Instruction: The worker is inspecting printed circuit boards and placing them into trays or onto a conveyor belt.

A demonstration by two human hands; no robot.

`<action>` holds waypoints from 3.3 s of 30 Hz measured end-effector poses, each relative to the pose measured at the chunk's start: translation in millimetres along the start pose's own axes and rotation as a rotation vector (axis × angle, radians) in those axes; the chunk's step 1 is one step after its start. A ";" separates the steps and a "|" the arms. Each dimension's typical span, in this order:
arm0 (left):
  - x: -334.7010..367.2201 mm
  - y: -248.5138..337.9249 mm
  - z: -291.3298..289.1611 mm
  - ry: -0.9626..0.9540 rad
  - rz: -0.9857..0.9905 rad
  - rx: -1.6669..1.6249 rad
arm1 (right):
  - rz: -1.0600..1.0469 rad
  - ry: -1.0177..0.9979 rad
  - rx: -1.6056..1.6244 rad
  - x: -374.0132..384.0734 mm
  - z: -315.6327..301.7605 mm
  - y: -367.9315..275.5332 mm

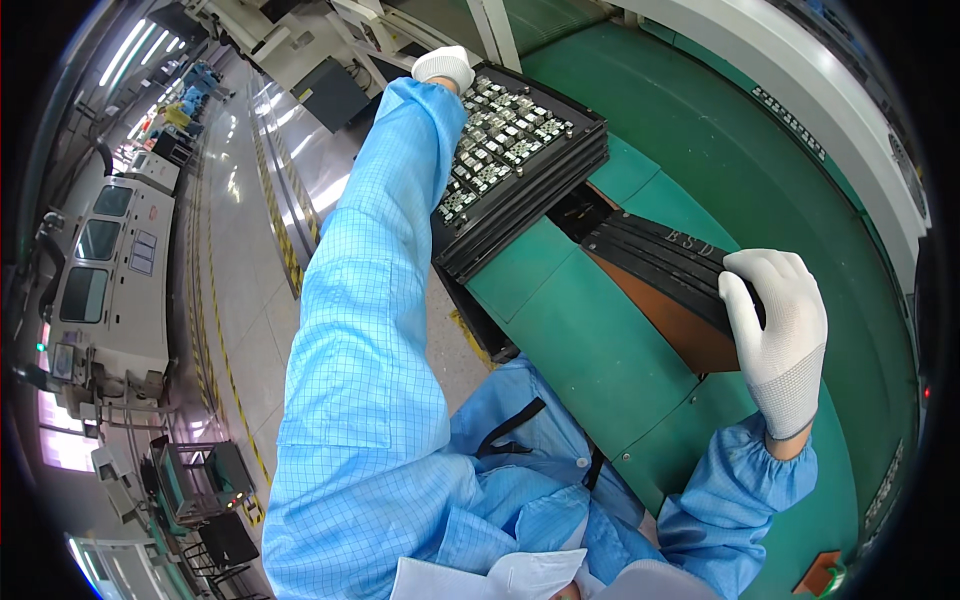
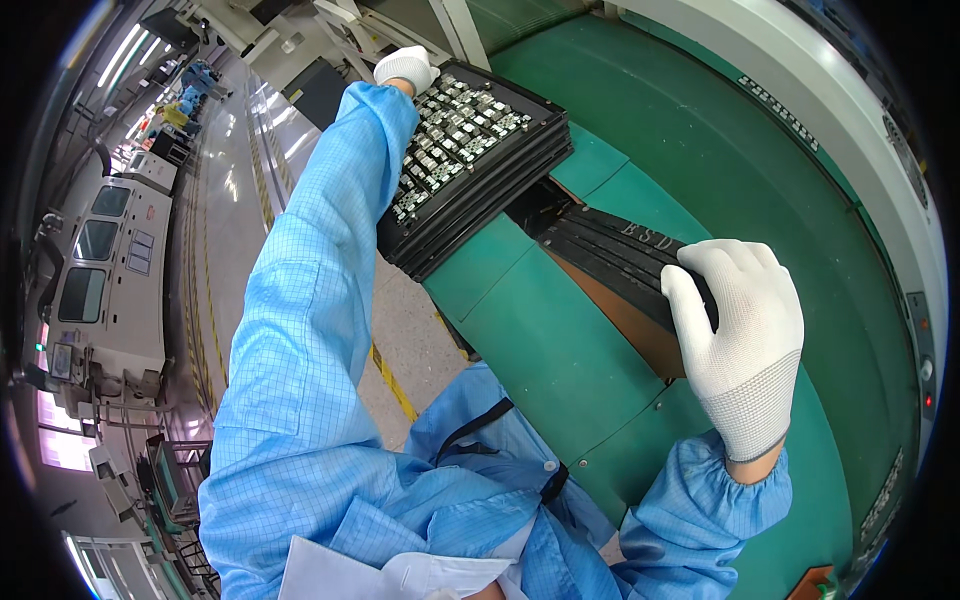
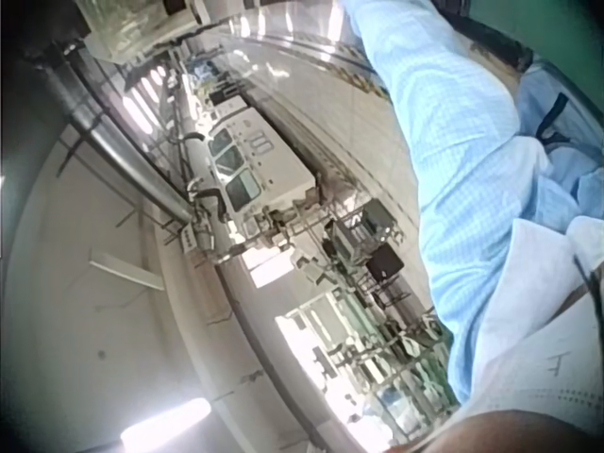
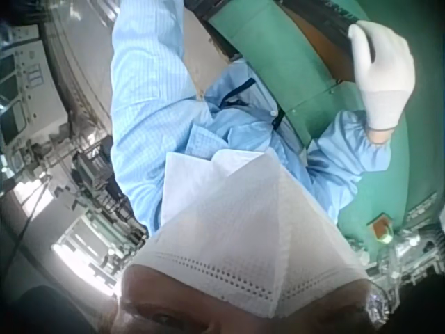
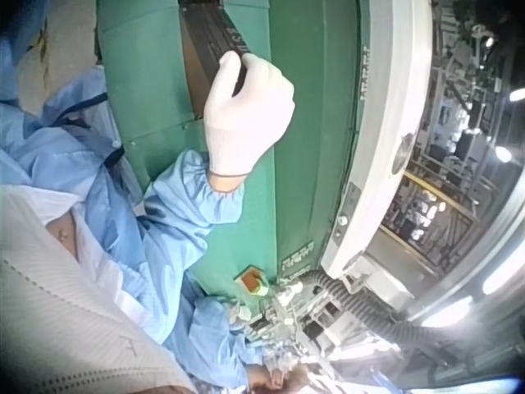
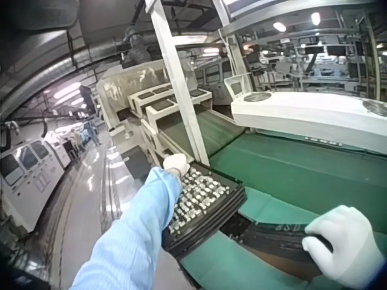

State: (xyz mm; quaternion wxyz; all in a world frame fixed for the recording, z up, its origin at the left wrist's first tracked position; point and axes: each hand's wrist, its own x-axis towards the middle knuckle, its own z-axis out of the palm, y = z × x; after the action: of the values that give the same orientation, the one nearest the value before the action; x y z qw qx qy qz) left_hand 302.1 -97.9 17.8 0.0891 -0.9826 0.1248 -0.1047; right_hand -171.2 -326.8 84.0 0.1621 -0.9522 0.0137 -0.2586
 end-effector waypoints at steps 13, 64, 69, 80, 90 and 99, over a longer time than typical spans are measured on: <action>-21.0 17.9 -22.3 -0.099 0.676 -0.282 | 0.011 -0.028 -0.013 -1.2 -1.8 2.4; -179.6 82.6 -57.0 0.252 0.570 -0.217 | -0.013 -0.054 -0.029 -6.6 -0.6 10.6; -170.0 104.3 -54.4 0.170 0.493 -0.089 | -0.015 -0.059 -0.015 -6.2 0.2 12.4; -145.5 75.2 -49.2 -0.036 0.750 -0.675 | -0.016 -0.057 -0.006 -6.8 -1.0 9.3; -232.4 -51.0 -88.4 0.000 0.463 -0.667 | 0.006 -0.021 -0.003 -10.6 -2.6 6.9; -264.7 -82.1 -51.7 0.087 0.460 -0.589 | 0.019 -0.070 -0.014 -7.5 1.9 8.0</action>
State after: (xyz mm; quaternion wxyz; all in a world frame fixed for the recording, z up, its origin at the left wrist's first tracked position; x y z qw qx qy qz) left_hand 58.3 42.5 35.5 -0.1816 -0.9070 0.3707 -0.0832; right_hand -176.4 -332.9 76.2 0.1582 -0.9616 0.0190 -0.2233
